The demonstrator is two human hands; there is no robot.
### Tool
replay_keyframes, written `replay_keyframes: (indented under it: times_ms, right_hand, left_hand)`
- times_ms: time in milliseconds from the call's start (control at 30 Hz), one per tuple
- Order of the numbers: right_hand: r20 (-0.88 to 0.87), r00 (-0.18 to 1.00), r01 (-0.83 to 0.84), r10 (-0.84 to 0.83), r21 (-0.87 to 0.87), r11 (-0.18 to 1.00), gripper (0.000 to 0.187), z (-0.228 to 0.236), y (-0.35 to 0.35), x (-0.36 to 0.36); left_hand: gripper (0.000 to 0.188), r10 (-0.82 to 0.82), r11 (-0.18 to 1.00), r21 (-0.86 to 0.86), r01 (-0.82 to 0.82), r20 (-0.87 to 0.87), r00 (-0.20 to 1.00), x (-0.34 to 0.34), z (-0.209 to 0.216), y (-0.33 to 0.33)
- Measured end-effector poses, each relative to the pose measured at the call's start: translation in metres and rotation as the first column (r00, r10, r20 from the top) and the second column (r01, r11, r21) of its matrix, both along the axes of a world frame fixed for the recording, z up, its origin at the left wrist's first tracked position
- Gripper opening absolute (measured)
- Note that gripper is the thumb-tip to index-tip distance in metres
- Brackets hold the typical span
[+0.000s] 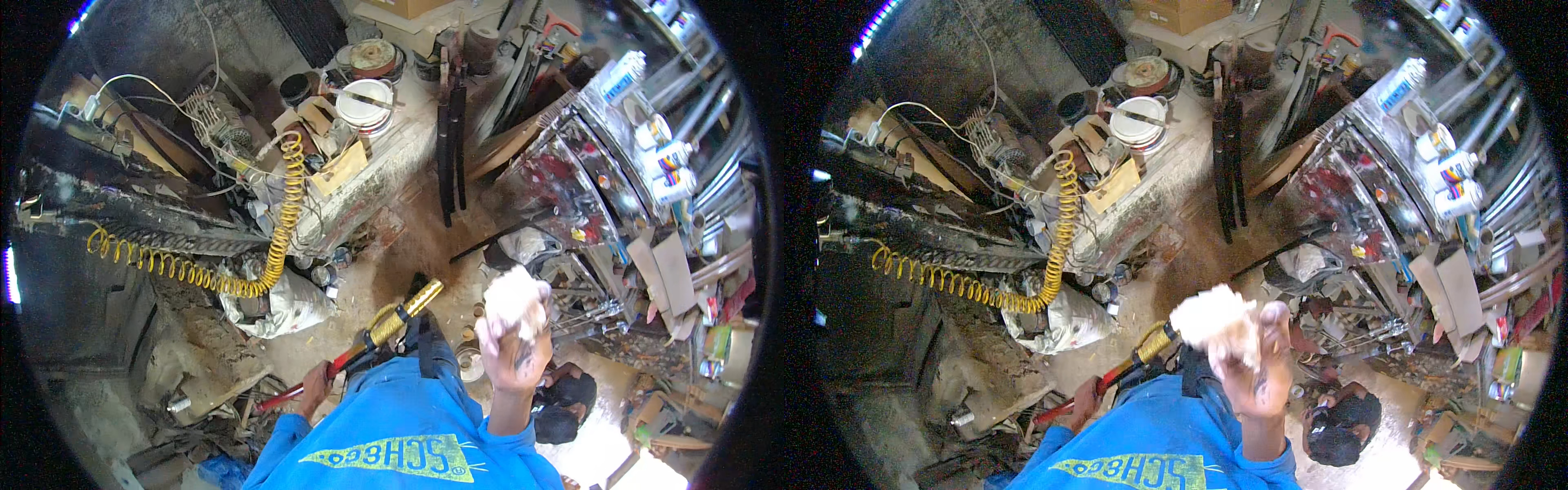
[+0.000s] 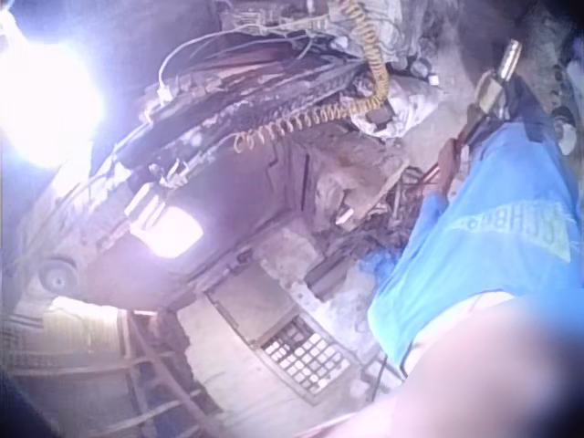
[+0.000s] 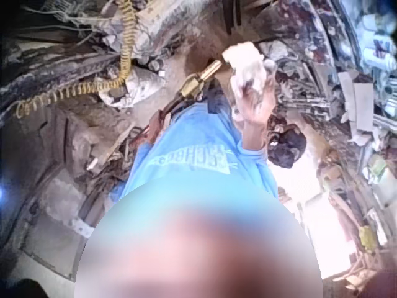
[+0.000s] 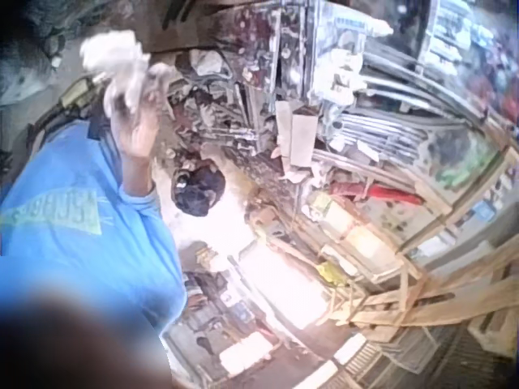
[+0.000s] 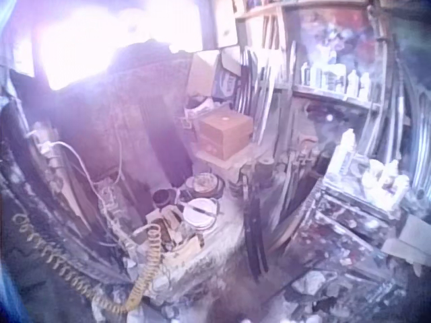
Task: The person picks up a long red metal rod and a can of pink spray paint in a cluttered workshop. They spray the rod with pink paint while holding it with one hand and rotating it to cover the surface. The person then places the spray can back on a shelf.
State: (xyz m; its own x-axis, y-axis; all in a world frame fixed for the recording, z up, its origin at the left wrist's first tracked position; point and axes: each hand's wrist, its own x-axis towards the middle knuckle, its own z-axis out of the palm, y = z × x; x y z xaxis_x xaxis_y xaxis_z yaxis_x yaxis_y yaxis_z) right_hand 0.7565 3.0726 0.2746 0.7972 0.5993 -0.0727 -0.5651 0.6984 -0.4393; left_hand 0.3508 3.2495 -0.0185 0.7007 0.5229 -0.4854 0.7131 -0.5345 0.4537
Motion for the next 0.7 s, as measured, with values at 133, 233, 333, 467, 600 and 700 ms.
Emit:
replay_keyframes:
  times_ms: [133,233,333,467,600,700]
  right_hand:
    - [-0.033,0.999,0.03,-0.029,0.042,0.999,0.042,-0.004,0.034,0.059]
    - [0.017,0.998,0.061,-0.062,0.006,0.998,0.042,0.004,0.058,0.083]
    - [0.053,0.995,0.079,-0.079,0.001,0.997,0.034,0.02,0.08,0.09]
    - [0.194,0.974,0.141,-0.117,-0.112,0.984,0.027,0.037,0.101,0.088]
    - [0.08,0.993,0.075,-0.081,0.08,0.994,0.031,0.048,0.114,0.085]
    - [0.121,0.991,0.04,-0.054,0.111,0.993,0.033,0.055,0.117,0.078]
  left_hand:
    - [0.026,-0.002,1.0,0.008,0.002,0.006,1.0,0.055,0.008,0.035]
    - [0.026,0.029,0.999,-0.016,-0.029,-0.017,0.999,0.081,0.007,0.062]
    - [0.027,-0.018,0.999,-0.027,0.018,-0.013,1.0,0.091,0.002,0.087]
    - [0.03,0.018,0.993,-0.114,-0.005,0.119,0.993,0.093,-0.007,0.109]
    - [0.03,0.06,0.977,-0.212,-0.021,0.179,0.982,0.1,-0.014,0.123]
    - [0.03,0.087,0.972,-0.23,-0.052,0.146,0.985,0.105,-0.016,0.128]
